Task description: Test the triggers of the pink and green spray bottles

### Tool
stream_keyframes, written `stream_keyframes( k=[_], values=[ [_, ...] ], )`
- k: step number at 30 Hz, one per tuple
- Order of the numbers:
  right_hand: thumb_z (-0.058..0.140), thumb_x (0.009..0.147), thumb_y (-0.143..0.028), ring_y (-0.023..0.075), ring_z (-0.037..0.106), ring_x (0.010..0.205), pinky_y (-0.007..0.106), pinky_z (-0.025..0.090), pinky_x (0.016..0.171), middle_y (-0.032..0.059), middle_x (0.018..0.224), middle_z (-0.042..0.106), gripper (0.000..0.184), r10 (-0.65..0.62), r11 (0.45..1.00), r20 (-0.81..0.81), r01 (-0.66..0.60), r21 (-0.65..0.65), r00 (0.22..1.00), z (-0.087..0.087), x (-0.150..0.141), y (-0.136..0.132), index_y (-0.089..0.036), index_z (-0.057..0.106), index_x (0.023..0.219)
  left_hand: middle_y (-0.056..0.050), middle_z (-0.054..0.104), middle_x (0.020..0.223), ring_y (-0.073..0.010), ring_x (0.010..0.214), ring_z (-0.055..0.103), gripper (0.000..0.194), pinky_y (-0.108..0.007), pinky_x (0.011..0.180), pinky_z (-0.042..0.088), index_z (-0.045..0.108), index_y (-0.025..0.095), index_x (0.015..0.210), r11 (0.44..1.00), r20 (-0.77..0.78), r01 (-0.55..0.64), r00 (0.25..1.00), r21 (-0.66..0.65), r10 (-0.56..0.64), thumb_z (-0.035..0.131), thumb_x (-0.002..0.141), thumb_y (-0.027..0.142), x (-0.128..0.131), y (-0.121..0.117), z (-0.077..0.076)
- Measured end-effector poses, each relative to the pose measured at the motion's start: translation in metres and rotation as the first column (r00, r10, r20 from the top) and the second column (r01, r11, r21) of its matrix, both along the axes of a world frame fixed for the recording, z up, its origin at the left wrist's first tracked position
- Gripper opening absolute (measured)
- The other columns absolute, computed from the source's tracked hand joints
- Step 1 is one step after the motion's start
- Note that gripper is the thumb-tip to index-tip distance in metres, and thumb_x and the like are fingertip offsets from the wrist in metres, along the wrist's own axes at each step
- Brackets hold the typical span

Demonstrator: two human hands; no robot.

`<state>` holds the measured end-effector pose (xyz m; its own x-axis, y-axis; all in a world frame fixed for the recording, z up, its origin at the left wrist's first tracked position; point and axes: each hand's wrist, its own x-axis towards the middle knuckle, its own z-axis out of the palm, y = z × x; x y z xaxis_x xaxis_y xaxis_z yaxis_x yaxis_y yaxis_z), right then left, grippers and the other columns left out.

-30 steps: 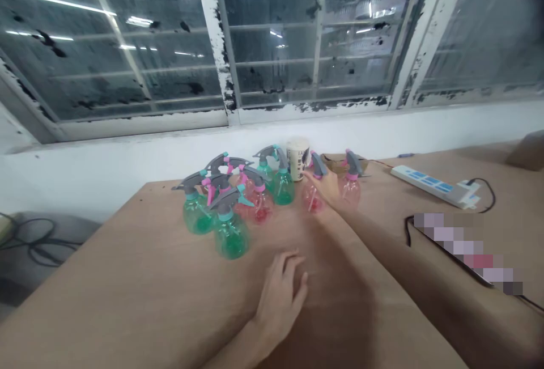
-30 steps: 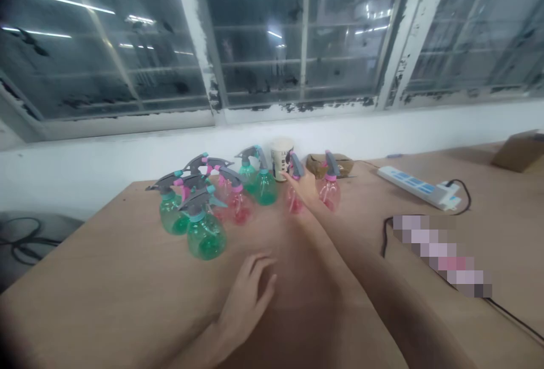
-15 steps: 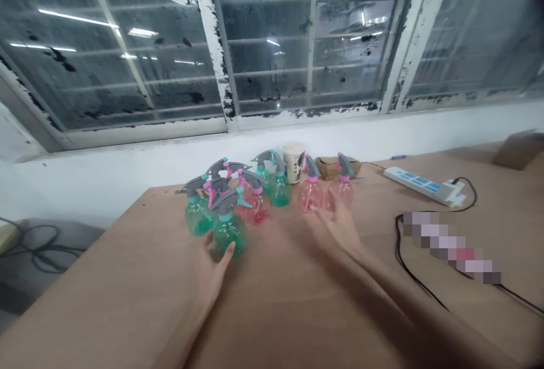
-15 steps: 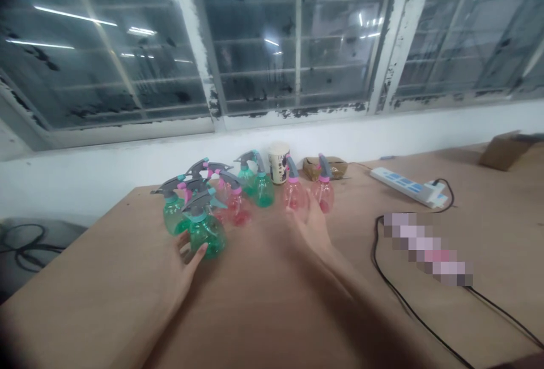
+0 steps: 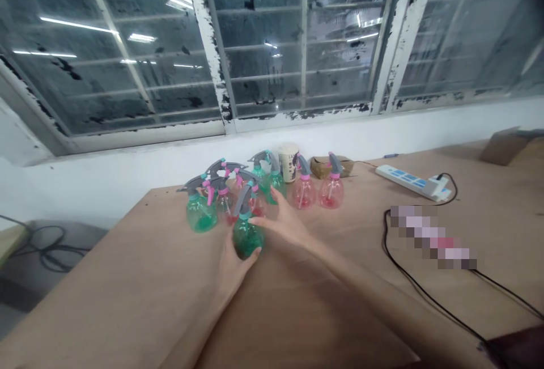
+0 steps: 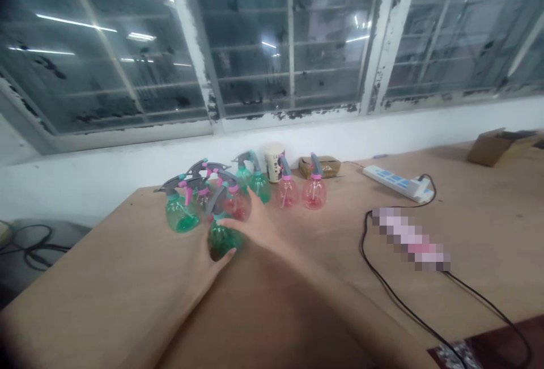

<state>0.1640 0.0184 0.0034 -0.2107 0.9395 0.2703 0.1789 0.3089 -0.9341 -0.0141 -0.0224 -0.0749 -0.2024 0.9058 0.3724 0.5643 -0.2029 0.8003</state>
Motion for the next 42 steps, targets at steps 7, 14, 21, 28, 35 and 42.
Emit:
stream_keyframes(
  k=[7, 14, 21, 28, 35, 42],
  values=[
    [0.081, 0.056, -0.044, 0.0269, 0.045, 0.126, 0.042, 0.04, 0.102, 0.0133, 0.143, 0.038, 0.1, -0.026, 0.998, -0.152, 0.036, 0.06, 0.988, -0.011, 0.006, 0.005, -0.024, 0.029, 0.14, -0.013, 0.051, 0.122, -0.0298, 0.117, 0.052, 0.071, -0.045, 0.097, 0.042, 0.037, 0.018, 0.122, 0.983, 0.028, 0.11, 0.994, -0.146, -0.107, 0.071, 0.067, 0.047, 0.047, -0.003, -0.018],
    [0.073, 0.067, -0.044, 0.022, 0.061, 0.085, 0.04, 0.05, 0.079, 0.0079, 0.099, 0.061, 0.059, -0.248, 0.962, -0.063, 0.254, 0.101, 0.967, -0.018, 0.056, 0.01, -0.018, 0.05, 0.114, -0.013, 0.055, 0.111, -0.0296, 0.11, 0.054, 0.05, -0.045, 0.092, 0.043, 0.044, 0.015, 0.113, 0.965, -0.173, 0.185, 0.961, -0.184, -0.217, 0.065, 0.075, 0.04, 0.103, -0.004, -0.012],
    [0.066, 0.073, -0.042, 0.0189, 0.063, 0.078, 0.033, 0.05, 0.075, 0.0039, 0.088, 0.066, 0.037, -0.179, 0.971, -0.137, 0.197, 0.135, 0.974, -0.029, 0.076, 0.023, -0.02, 0.06, 0.102, -0.011, 0.054, 0.11, -0.0269, 0.107, 0.052, 0.036, -0.042, 0.093, 0.04, 0.048, 0.015, 0.111, 0.955, -0.276, 0.231, 0.921, -0.184, -0.276, 0.057, 0.078, 0.023, 0.115, -0.008, -0.013],
    [0.065, 0.075, -0.04, 0.0194, 0.063, 0.077, 0.035, 0.05, 0.075, 0.0015, 0.083, 0.07, 0.03, 0.006, 0.995, -0.055, -0.001, 0.101, 0.998, -0.022, 0.08, 0.051, -0.023, 0.065, 0.1, -0.008, 0.055, 0.097, -0.0246, 0.094, 0.053, 0.018, -0.04, 0.083, 0.042, 0.053, 0.017, 0.094, 0.965, -0.375, 0.208, 0.891, -0.162, -0.255, 0.05, 0.077, 0.013, 0.118, -0.012, -0.01],
    [0.066, 0.074, -0.04, 0.0205, 0.066, 0.082, 0.036, 0.052, 0.076, 0.002, 0.085, 0.07, 0.028, 0.095, 0.991, -0.106, -0.084, 0.109, 0.99, -0.018, 0.06, 0.065, -0.024, 0.065, 0.096, -0.004, 0.056, 0.085, -0.02, 0.081, 0.055, 0.012, -0.032, 0.074, 0.045, 0.055, 0.02, 0.082, 0.875, -0.521, 0.456, 0.713, -0.164, -0.469, 0.047, 0.082, 0.012, 0.125, -0.024, -0.004],
    [0.066, 0.074, -0.043, 0.0185, 0.066, 0.075, 0.033, 0.052, 0.071, 0.001, 0.081, 0.069, 0.032, 0.068, 0.987, -0.108, -0.052, 0.149, 0.992, -0.02, 0.051, 0.062, -0.024, 0.064, 0.1, -0.003, 0.058, 0.083, -0.0177, 0.077, 0.055, 0.014, -0.028, 0.071, 0.045, 0.056, 0.021, 0.081, 0.851, -0.44, 0.497, 0.735, -0.167, -0.516, 0.047, 0.082, 0.009, 0.124, -0.023, -0.003]
  ],
)
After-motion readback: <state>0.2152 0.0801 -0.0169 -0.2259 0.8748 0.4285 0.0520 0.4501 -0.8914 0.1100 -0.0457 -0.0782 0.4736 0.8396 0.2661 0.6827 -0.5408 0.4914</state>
